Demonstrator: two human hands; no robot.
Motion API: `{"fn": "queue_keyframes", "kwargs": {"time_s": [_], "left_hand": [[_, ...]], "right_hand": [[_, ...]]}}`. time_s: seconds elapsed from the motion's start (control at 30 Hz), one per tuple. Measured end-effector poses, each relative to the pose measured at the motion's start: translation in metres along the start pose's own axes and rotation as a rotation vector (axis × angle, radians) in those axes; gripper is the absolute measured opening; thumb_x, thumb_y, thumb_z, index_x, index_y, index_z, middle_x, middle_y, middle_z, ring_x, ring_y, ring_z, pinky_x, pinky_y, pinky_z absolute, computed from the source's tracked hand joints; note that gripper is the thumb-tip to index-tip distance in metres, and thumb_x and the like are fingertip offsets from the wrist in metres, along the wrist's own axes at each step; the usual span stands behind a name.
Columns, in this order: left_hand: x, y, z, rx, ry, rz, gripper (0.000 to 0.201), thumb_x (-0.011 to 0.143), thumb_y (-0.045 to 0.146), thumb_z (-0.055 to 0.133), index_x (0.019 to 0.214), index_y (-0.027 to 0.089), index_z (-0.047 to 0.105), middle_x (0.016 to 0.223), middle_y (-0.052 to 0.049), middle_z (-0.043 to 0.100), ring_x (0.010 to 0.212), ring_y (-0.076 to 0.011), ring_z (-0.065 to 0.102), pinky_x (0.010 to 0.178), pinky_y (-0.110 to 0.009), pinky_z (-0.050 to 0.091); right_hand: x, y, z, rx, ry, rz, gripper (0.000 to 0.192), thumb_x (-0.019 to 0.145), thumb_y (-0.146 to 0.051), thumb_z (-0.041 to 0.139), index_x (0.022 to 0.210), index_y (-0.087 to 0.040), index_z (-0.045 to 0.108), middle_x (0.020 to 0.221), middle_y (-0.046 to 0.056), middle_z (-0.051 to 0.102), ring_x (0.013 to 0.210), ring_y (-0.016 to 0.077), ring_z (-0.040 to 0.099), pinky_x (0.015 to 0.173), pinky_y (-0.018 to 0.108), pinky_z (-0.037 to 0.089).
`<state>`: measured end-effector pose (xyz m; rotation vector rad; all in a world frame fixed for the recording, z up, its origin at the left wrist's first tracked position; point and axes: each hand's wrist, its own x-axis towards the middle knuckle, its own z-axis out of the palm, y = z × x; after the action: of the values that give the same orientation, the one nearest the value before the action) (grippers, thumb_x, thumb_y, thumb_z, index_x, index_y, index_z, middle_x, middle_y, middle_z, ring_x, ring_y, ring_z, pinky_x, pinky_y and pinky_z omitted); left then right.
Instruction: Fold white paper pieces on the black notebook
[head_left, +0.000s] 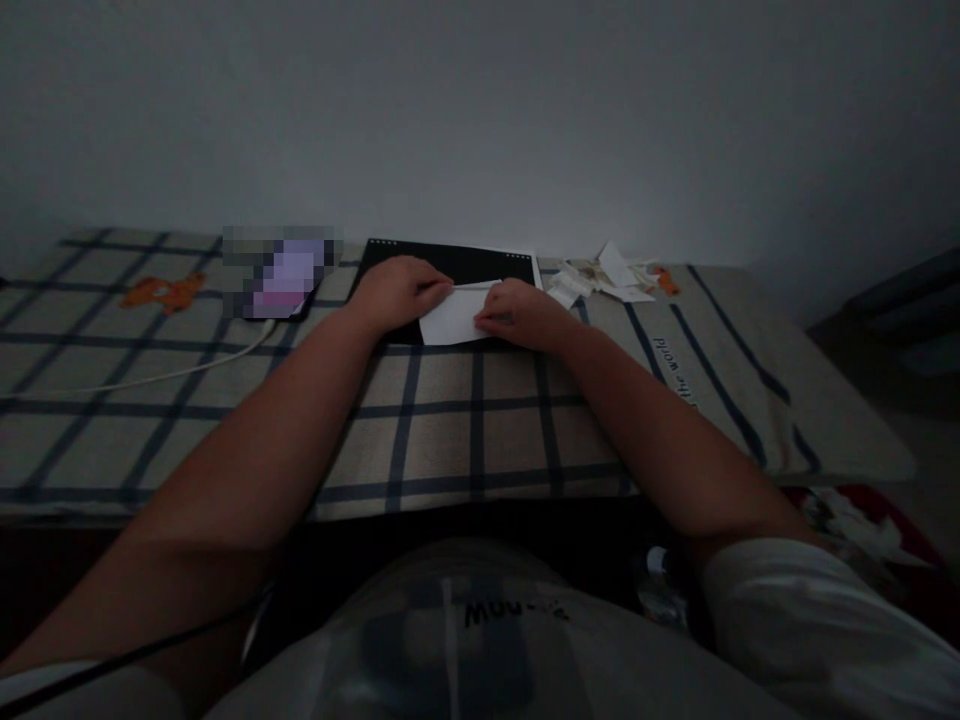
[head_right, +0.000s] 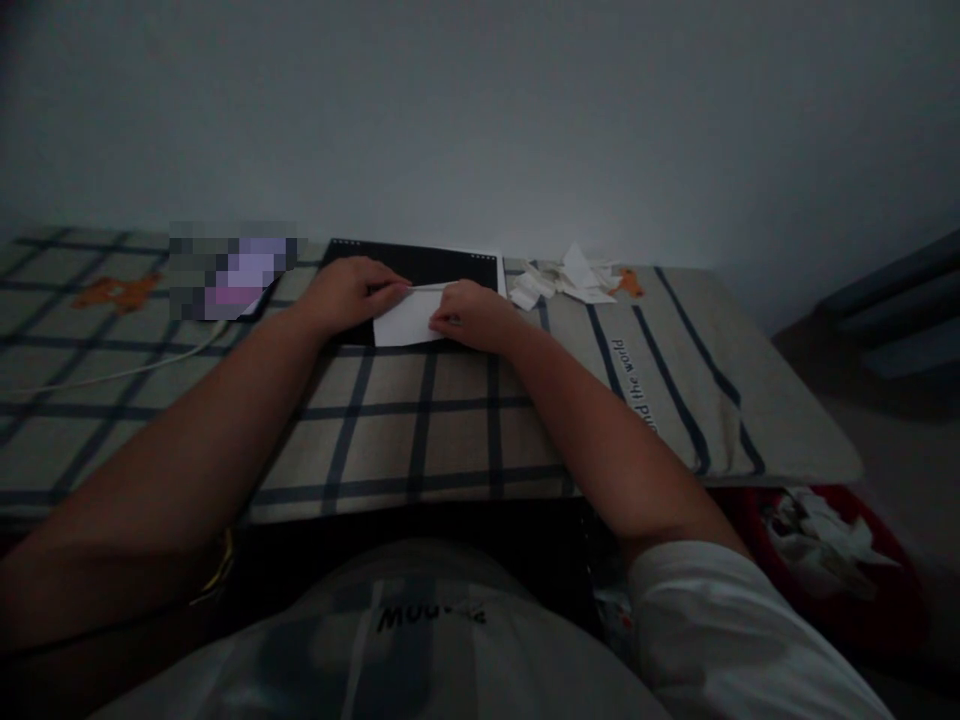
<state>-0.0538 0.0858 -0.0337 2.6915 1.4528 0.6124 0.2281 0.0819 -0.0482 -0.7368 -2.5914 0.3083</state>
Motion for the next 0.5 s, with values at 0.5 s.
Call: {"fn": "queue_keyframes", "kwargs": {"time_s": [0.5], "left_hand": [[0.0001,0.0035,-0.0006,0.039,0.088,-0.225,0.045,0.111,0.045,0.052,0.128,0.026,0.089,0.125,-0.010,0.089,0.115,-0.0330,0.080,0.095,-0.043,0.059]], "right_hand": [[-0.0037,0.0004,-0.0003,0.008,-0.039,0.064,0.049,0.101,-0.052,0.082,0.139,-0.022,0.085,0.148,0.015,0.077,0.135,0.0373,0.068,0.119,0.056,0.050]]}}
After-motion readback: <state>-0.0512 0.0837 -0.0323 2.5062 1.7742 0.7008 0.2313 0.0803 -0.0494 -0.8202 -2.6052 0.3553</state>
